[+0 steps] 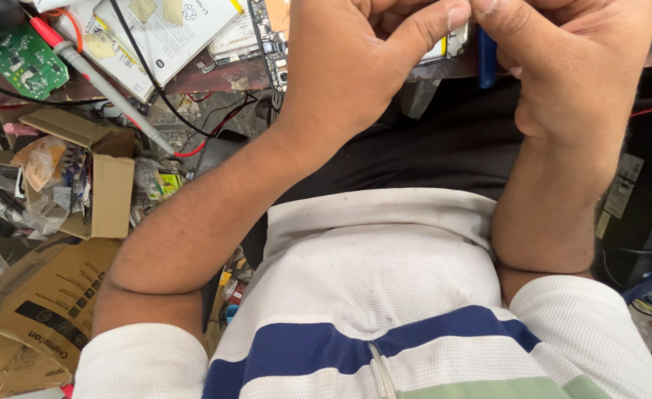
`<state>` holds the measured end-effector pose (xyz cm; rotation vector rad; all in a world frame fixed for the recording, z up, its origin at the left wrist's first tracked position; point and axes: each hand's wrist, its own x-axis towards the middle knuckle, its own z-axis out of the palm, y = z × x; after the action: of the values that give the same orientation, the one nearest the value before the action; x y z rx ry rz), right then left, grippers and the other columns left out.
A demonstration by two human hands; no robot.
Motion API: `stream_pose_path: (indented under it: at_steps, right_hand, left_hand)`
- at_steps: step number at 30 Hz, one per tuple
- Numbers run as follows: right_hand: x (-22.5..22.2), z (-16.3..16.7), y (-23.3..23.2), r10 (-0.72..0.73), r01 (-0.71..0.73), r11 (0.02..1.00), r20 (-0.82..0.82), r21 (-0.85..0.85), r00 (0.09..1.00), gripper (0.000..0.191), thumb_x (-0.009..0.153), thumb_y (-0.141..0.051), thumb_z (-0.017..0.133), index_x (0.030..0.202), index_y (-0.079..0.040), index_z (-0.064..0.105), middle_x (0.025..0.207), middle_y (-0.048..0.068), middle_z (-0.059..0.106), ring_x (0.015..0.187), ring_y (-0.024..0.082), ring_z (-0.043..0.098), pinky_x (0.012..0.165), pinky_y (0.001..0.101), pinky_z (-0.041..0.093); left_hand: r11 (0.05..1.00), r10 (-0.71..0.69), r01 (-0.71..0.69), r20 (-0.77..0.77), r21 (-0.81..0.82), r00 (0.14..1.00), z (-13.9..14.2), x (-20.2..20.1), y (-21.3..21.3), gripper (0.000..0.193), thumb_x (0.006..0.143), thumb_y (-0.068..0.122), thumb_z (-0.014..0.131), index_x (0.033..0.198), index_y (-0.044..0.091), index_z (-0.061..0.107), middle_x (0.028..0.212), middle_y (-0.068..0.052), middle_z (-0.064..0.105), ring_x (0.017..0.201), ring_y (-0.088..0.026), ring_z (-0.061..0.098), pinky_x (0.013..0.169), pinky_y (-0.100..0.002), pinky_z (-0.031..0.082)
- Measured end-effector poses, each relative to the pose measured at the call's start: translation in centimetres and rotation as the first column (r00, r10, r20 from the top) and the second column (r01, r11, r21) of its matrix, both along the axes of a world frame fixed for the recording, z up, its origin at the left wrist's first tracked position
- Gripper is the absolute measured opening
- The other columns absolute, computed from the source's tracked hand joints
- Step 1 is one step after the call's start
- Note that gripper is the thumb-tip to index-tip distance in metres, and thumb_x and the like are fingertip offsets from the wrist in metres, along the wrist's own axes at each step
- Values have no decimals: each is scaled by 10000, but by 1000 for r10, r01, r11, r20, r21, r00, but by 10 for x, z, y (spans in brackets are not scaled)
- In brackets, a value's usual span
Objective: The person repairs a disassembled smartphone, first manipulating a small component near its opened body, then using pliers on a flex cable part at the workbench. They cut and apply tape to the phone, press a piece of tape into place, and wipe the device with a small cloth or tissue.
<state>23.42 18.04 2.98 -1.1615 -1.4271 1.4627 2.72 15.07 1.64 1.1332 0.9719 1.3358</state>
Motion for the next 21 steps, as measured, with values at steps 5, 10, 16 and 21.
stream_pose_path:
  at_steps: [5, 10, 16, 21]
  right_hand:
    - [1, -1, -3, -15, 15, 1000, -44, -17, 999, 156, 1130, -76, 765, 1011, 10, 713, 783, 49, 666, 549, 72, 508, 531, 205, 344]
    - [-7, 7, -10, -15, -8, 977, 110, 212, 994, 101, 1106, -62, 740, 1058, 24, 720, 806, 55, 663, 602, 71, 553, 517, 186, 388]
    - [-13, 11, -17, -9, -154, 852, 308, 500, 951, 64, 1089, 67, 750, 1104, 124, 725, 885, 111, 678, 690, 87, 579, 594, 190, 407]
    - [-12, 6, -25, -71, -84, 886, 313, 456, 947, 110, 1160, 51, 736, 1063, 92, 705, 898, 96, 679, 718, 83, 615, 623, 188, 444]
  left_hand:
    - [999, 14, -16, -55, -33, 998, 5, -1, -1, 145, 1042, 138, 755, 1049, -5, 733, 918, -30, 748, 772, -58, 713, 688, -200, 573]
    - [994, 110, -106, -152, 32, 982, 7, -2, 2, 158, 1034, 132, 753, 945, 4, 721, 805, -2, 721, 702, -37, 643, 567, -199, 487]
    - [991, 135, -137, -123, -7, 983, 7, -2, 1, 223, 1039, 103, 767, 856, -13, 714, 707, -6, 670, 613, -42, 577, 532, -216, 414]
    - [993, 119, -120, -67, -20, 991, 10, -4, -1, 186, 1030, 129, 755, 897, 7, 707, 764, 11, 684, 638, -38, 616, 542, -213, 453]
